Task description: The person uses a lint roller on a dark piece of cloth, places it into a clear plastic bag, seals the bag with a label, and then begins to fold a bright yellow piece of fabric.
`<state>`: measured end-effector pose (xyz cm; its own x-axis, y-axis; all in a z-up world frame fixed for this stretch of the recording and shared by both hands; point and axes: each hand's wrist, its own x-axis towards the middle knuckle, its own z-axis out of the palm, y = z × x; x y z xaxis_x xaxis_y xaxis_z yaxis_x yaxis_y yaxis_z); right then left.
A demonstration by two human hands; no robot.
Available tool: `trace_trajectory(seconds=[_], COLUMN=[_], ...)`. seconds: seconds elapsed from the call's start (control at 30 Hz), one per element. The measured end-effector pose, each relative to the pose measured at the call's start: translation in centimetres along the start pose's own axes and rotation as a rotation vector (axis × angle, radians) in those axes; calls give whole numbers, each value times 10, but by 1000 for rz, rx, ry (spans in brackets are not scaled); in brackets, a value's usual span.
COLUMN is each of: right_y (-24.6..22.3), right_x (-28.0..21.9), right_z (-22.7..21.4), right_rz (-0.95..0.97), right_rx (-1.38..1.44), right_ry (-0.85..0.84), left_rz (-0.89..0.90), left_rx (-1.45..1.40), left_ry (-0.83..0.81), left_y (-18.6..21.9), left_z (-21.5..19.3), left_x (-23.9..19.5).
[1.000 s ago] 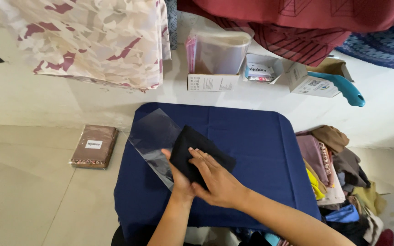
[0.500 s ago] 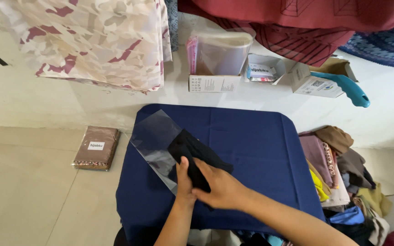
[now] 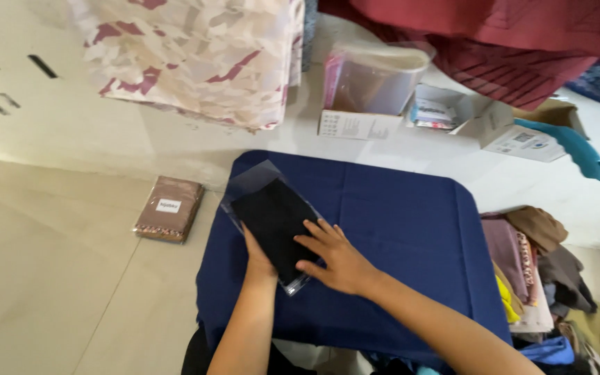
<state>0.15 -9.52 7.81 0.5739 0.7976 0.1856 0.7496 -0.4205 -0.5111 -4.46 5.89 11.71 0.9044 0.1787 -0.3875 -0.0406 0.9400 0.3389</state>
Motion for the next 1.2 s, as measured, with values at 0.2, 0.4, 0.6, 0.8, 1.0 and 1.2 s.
trace_trajectory(seconds=[0.2,0.4,0.6,0.8,1.0,1.2], right_y=[-2,-7,9,27,-12,-74], right_x=[10,43,58,52,23,32], right_z=[5,-20,-34,-6,14,-52], right_rz=[96,303,591,409,146,231], right_rx=[34,171,668,281,-405,377], right_ry=[12,314,-75,34,22,-251], left_rz=[45,47,51,-11,138,377], left_rx=[36,83,135,-49,88,473], left_ry=[50,77,113,77,271,450], left_y=[9,15,20,11,-2,-1], left_z=[7,15,24,-9,1,8], left_x=[-13,-22,-29,12,16,19])
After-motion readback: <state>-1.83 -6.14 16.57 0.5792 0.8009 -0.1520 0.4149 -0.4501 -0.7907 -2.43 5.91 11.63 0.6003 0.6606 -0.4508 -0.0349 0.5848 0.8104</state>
